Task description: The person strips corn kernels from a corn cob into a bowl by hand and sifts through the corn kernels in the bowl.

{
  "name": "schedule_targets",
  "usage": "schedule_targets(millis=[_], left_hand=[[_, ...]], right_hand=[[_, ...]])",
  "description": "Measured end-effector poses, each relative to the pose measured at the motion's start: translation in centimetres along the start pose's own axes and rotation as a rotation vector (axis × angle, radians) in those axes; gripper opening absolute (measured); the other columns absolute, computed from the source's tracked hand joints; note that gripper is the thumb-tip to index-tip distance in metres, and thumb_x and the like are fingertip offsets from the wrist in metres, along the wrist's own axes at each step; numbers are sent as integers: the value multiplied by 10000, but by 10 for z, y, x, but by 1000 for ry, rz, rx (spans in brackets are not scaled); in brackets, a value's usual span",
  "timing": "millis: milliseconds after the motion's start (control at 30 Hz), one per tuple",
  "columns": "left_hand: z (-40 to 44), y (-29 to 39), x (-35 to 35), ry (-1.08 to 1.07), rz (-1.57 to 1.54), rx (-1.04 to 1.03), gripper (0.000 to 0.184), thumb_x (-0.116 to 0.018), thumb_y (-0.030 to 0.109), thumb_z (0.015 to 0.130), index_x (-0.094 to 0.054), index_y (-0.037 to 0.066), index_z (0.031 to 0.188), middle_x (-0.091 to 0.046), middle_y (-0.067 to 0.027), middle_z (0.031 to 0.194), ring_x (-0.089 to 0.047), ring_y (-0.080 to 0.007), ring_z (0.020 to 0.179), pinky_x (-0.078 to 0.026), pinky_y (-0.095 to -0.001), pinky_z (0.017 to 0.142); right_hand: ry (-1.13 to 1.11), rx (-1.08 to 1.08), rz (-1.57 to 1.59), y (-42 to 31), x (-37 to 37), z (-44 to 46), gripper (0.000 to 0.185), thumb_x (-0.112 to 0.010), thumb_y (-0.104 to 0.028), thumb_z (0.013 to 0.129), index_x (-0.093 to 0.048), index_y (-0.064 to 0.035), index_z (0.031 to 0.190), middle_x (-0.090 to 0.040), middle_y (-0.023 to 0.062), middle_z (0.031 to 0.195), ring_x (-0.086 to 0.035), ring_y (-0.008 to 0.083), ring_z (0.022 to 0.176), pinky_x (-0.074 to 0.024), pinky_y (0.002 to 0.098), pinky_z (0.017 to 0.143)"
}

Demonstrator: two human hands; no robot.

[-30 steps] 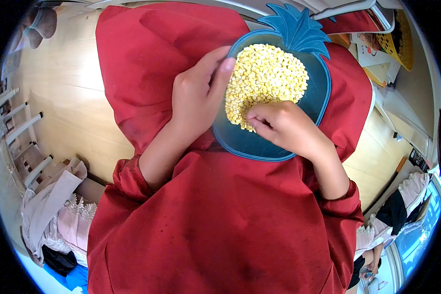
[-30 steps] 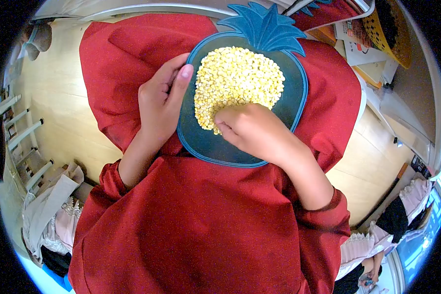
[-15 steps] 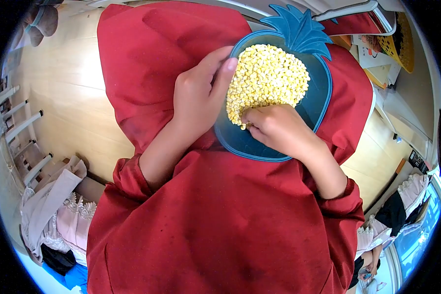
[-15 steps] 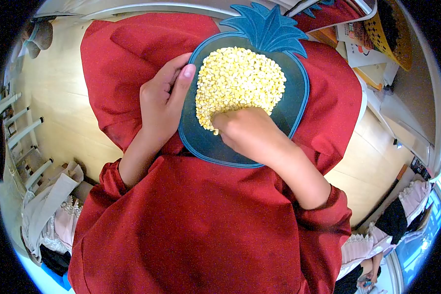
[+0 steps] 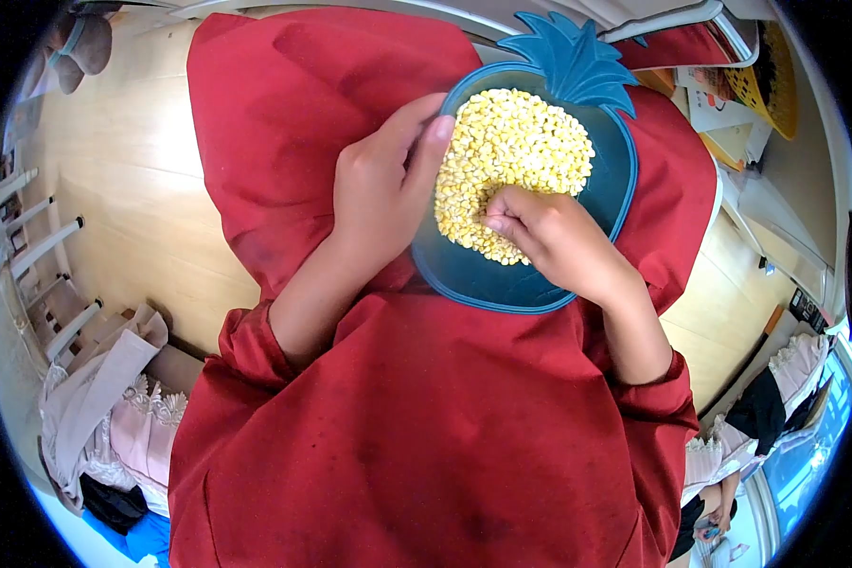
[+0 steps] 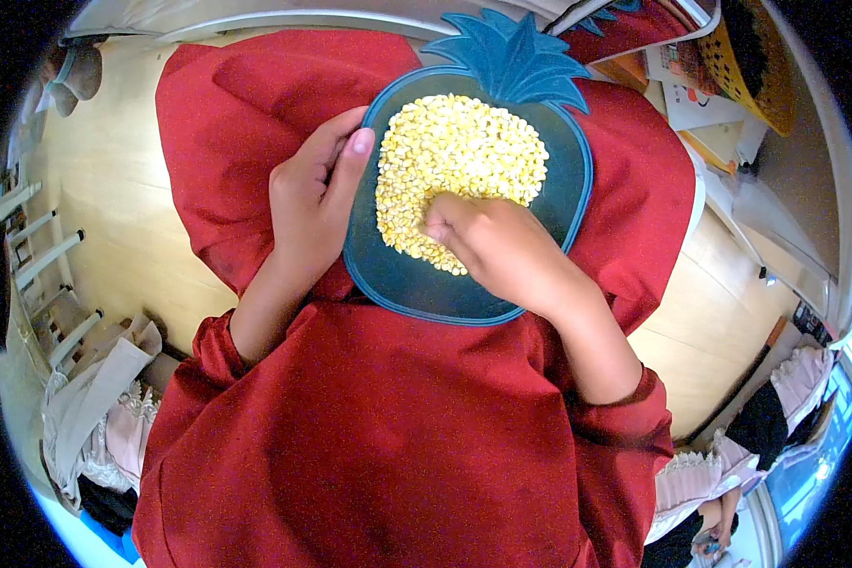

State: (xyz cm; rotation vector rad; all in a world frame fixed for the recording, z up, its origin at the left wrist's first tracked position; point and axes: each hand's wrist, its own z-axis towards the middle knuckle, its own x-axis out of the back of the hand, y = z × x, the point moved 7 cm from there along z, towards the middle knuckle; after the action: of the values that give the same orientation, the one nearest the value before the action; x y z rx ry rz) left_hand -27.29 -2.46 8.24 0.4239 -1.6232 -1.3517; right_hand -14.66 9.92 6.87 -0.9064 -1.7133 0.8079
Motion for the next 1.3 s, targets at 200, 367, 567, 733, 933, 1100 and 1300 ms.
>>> schedule_targets(millis=[200,367,567,733,933,1100,1300], left_hand=[[0,3,1,4,1,1,258,-615,206,1035,-692,23,1202,-706,-153,785,-685,-212,633,-526,-321,598],[0,0,0,-1,-11,10,272,-604,220,1042,-691,20,1205,-714,-156,799,-696,-213,647,-532,-321,608],[-1,1,1,7,-3,-6,274,-605,223,1042,-691,22,1207,-717,-156,804,-698,-213,650,-534,-322,610],[-1,-1,0,-8,-1,14,269,-613,219,1037,-693,27,1208,-717,-161,808,-701,-231,654,-535,-327,611],[-2,-2,0,-11,2,41,265,-614,218,1032,-693,44,1216,-713,-186,828,-728,-268,701,-549,-353,635],[-1,1,1,-55,-7,58,276,-604,210,1031,-670,51,1247,-711,-217,889,-735,-345,777,-561,-400,684],[-3,-2,-3,-96,16,45,288,-575,185,1056,-654,4,1266,-757,-170,970,-753,-197,874,-569,-332,775]], right_hand=[[-41,-137,152,3,2,-1,121,-592,-149,1013,-594,-29,1011,-660,192,796,-679,383,745,-533,441,677],[4,-54,55,-1,5,-2,100,-578,-113,1002,-602,-17,984,-629,163,736,-668,332,690,-526,412,655],[-85,-63,193,2,-7,-2,90,-582,-53,1013,-602,10,952,-627,94,744,-623,205,675,-502,324,652],[-110,-21,184,2,-15,0,88,-574,-50,1012,-617,18,976,-621,80,742,-612,192,681,-500,323,664],[-130,-183,414,-14,0,-1,136,-592,-118,1040,-639,-4,983,-622,22,728,-572,101,638,-465,258,602],[15,-199,529,-49,45,-9,130,-603,-125,1043,-662,-17,1001,-642,-9,725,-543,46,604,-442,214,556],[559,326,-111,-152,177,-26,71,-695,15,928,-689,14,999,-702,100,830,-700,181,718,-554,307,636]])
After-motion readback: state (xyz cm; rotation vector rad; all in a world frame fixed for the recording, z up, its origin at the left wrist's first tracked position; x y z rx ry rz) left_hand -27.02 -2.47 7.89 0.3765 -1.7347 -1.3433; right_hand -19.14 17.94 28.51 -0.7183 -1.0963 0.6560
